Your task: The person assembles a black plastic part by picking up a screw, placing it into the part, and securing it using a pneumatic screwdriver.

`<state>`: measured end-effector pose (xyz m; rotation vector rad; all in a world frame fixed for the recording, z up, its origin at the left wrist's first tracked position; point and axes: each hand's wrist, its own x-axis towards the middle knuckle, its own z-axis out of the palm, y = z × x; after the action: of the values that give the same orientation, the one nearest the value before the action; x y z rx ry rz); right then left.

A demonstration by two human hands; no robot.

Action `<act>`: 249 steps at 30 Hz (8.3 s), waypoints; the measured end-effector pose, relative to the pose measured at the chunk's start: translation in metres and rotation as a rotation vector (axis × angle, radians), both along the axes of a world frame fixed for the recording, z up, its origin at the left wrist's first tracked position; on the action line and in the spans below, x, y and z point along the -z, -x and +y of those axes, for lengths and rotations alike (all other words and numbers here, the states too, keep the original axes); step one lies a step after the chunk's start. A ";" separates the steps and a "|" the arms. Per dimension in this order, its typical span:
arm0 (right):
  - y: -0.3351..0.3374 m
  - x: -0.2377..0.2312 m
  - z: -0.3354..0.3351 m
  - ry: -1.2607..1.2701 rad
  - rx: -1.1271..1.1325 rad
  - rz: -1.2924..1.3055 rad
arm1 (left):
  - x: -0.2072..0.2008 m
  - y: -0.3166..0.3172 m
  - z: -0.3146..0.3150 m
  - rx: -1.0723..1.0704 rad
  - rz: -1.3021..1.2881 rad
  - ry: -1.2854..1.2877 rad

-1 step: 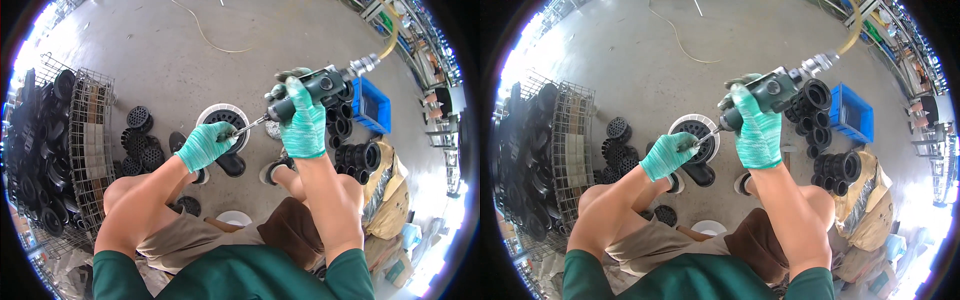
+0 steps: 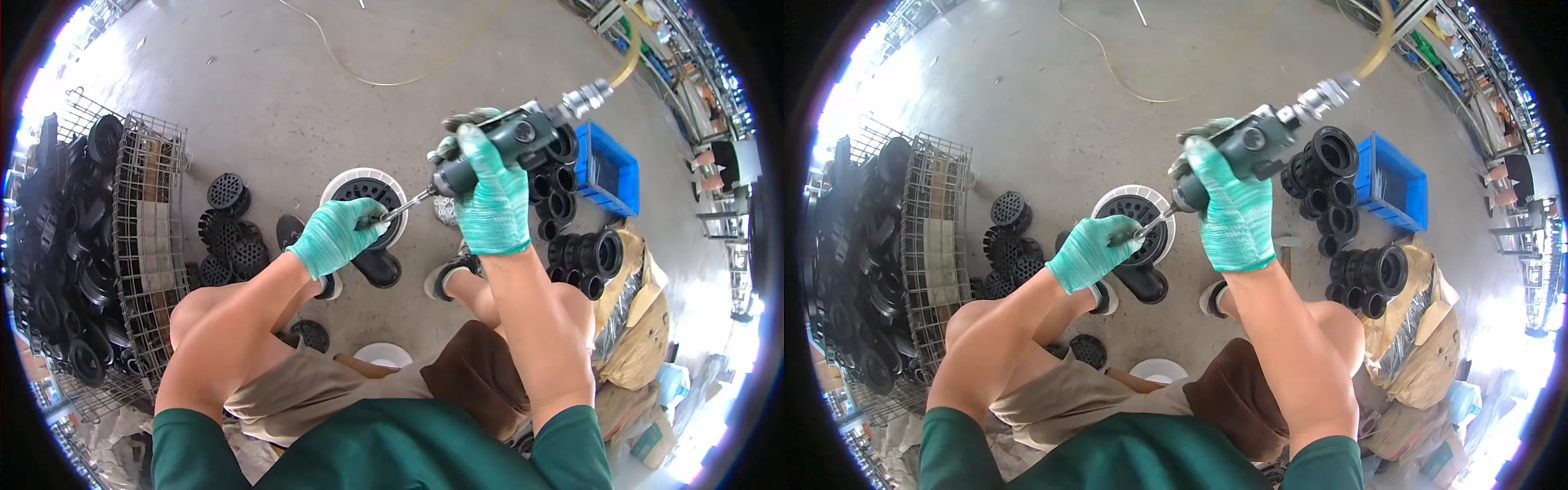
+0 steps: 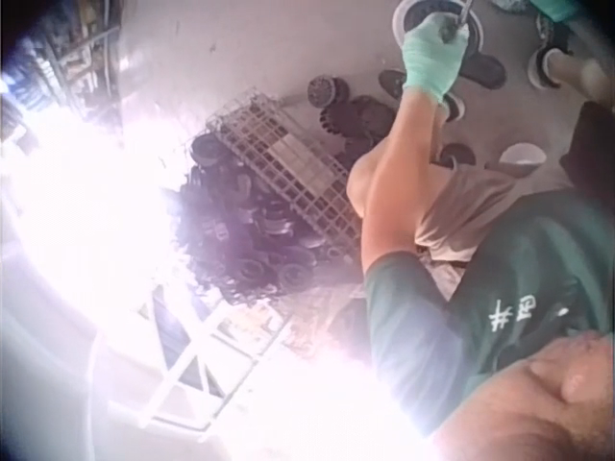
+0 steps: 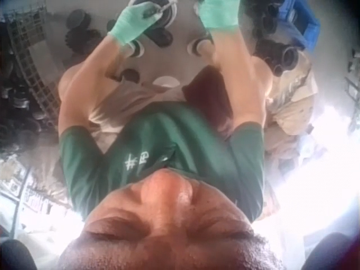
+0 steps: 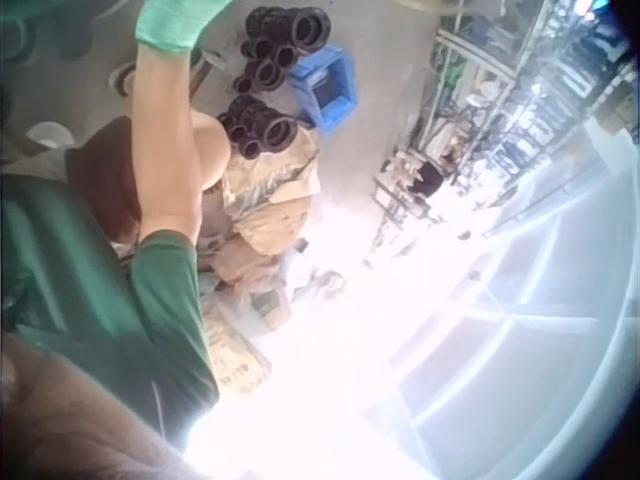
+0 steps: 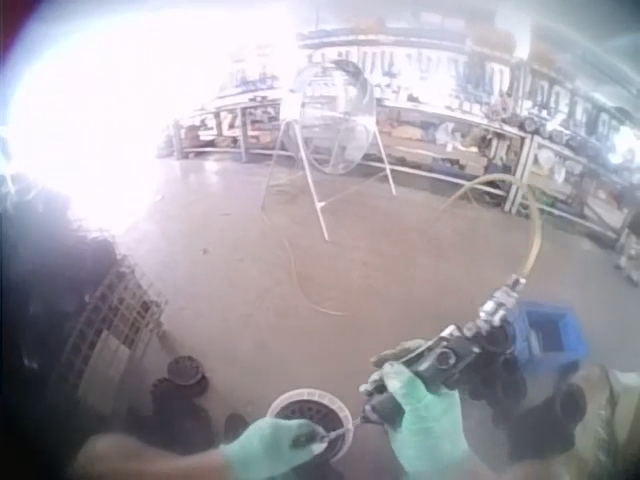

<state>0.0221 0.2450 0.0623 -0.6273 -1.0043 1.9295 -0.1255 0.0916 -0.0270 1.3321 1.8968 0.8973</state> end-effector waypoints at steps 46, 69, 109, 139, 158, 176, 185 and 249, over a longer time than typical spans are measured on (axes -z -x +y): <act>0.009 0.056 -0.032 -0.590 -0.495 -0.267 | 0.073 -0.001 0.024 0.215 0.228 0.125; 0.004 0.052 -0.022 -0.302 -0.520 -0.257 | 0.059 -0.011 0.021 0.082 0.364 0.138; -0.060 0.111 0.037 0.524 -0.079 -0.216 | 0.029 -0.017 0.024 0.126 0.516 0.337; -0.060 0.020 -0.003 -0.172 -0.151 -0.272 | 0.035 -0.024 0.023 0.129 0.580 0.249; -0.064 0.019 -0.002 -0.109 -0.115 -0.149 | 0.048 -0.014 0.022 -0.053 0.283 0.172; -0.062 0.026 -0.004 -0.158 -0.074 -0.144 | 0.038 -0.020 0.018 0.049 0.430 0.152; -0.061 0.023 -0.003 -0.154 -0.074 -0.135 | 0.030 -0.028 0.028 0.172 0.677 0.190; -0.073 -0.021 0.017 0.206 0.036 0.174 | -0.034 -0.020 0.008 -0.197 -1.255 0.051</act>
<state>0.0949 0.2624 0.0832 -0.5766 -0.6872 2.0323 -0.1053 0.0996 0.0067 0.3024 1.0103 1.3219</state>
